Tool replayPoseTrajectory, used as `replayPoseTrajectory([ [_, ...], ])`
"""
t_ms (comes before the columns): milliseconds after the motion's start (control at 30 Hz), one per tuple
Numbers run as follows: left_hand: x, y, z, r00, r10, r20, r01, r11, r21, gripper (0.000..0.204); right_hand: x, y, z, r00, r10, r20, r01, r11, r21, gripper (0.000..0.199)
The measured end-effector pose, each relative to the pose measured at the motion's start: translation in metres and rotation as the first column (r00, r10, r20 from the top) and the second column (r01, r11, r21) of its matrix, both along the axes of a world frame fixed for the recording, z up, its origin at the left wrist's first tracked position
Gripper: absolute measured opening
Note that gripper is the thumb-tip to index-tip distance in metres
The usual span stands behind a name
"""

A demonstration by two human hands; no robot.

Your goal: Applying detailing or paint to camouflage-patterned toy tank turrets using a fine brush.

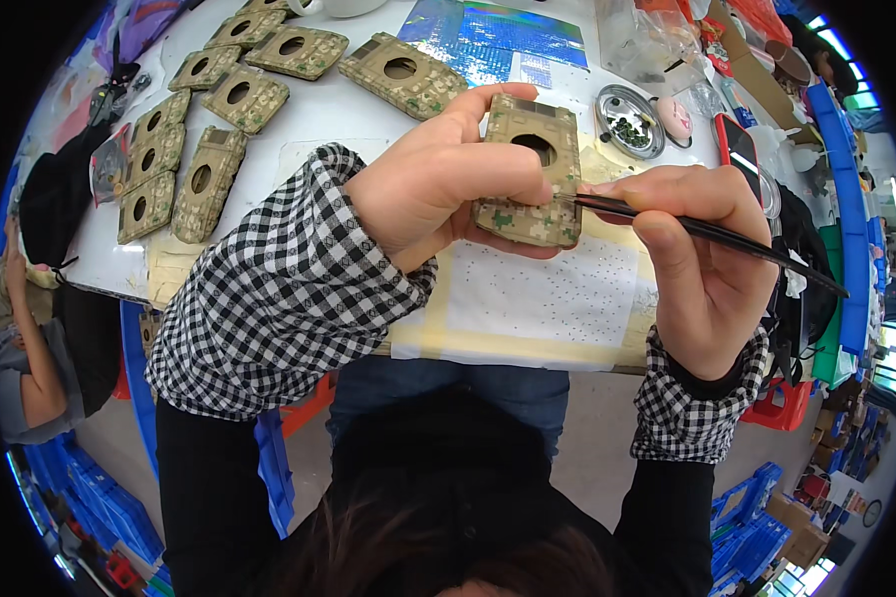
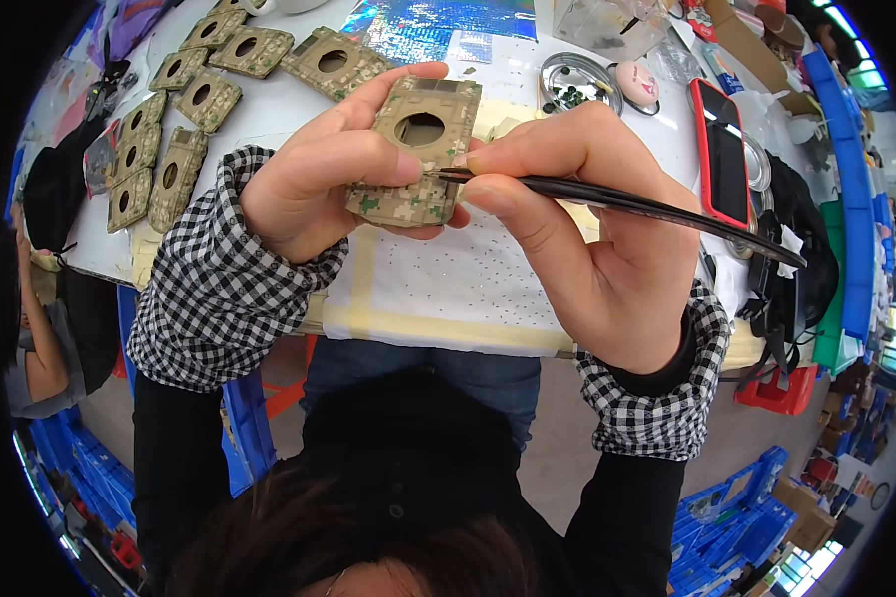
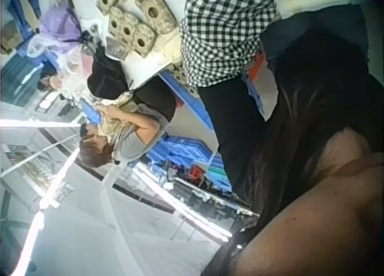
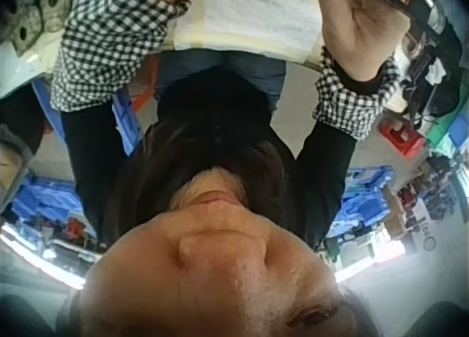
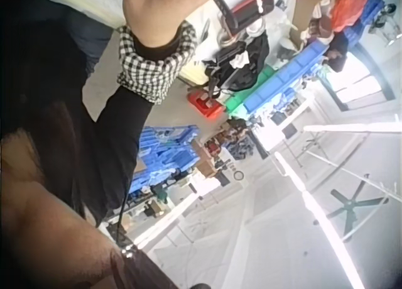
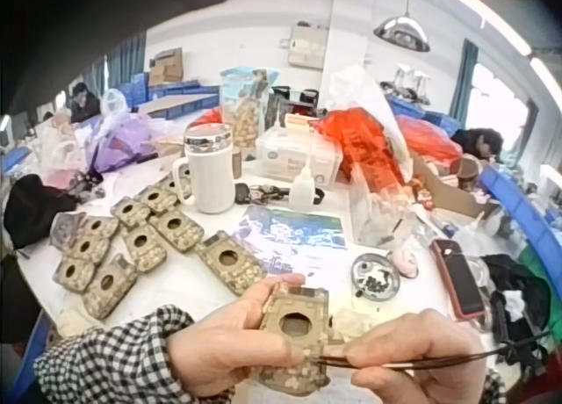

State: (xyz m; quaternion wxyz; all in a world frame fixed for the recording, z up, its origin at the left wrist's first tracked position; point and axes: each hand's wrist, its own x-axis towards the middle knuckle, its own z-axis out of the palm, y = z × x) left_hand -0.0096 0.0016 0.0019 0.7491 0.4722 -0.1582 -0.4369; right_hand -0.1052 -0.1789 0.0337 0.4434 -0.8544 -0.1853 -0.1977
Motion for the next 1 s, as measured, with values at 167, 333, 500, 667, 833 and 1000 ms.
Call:
replayPoseTrajectory([
  [167,0.0004,0.0008,0.0,1.0,0.002,-0.008,-0.003,1.0,-0.015,0.076,0.001,-0.0009,0.0003,1.0,0.008,0.006,-0.008,1.0,0.001,0.015],
  [333,0.0002,0.0,0.0011,1.0,-0.005,-0.007,0.005,1.0,-0.011,0.075,0.0011,-0.0017,0.0008,1.0,0.009,-0.008,-0.009,1.0,-0.002,0.015],
  [500,0.0006,0.0002,0.0,1.0,-0.002,0.006,0.002,1.0,-0.006,0.075,0.0018,-0.0006,-0.0004,1.0,0.017,-0.011,-0.017,1.0,0.018,0.015],
  [667,0.0002,-0.0004,-0.0004,1.0,0.006,0.014,-0.006,1.0,-0.005,0.076,0.0017,-0.0012,-0.0004,1.0,0.018,-0.01,-0.018,1.0,0.005,0.016],
  [833,0.001,-0.0001,-0.0014,1.0,-0.003,0.008,0.003,1.0,-0.01,0.076,0.0019,-0.0014,-0.0003,1.0,0.017,-0.004,-0.017,1.0,-0.004,0.015],
  [1000,0.0013,0.0008,-0.0017,1.0,-0.009,-0.004,0.009,1.0,-0.013,0.076,0.0019,-0.0015,-0.0001,1.0,0.013,0.003,-0.013,1.0,-0.026,0.015],
])
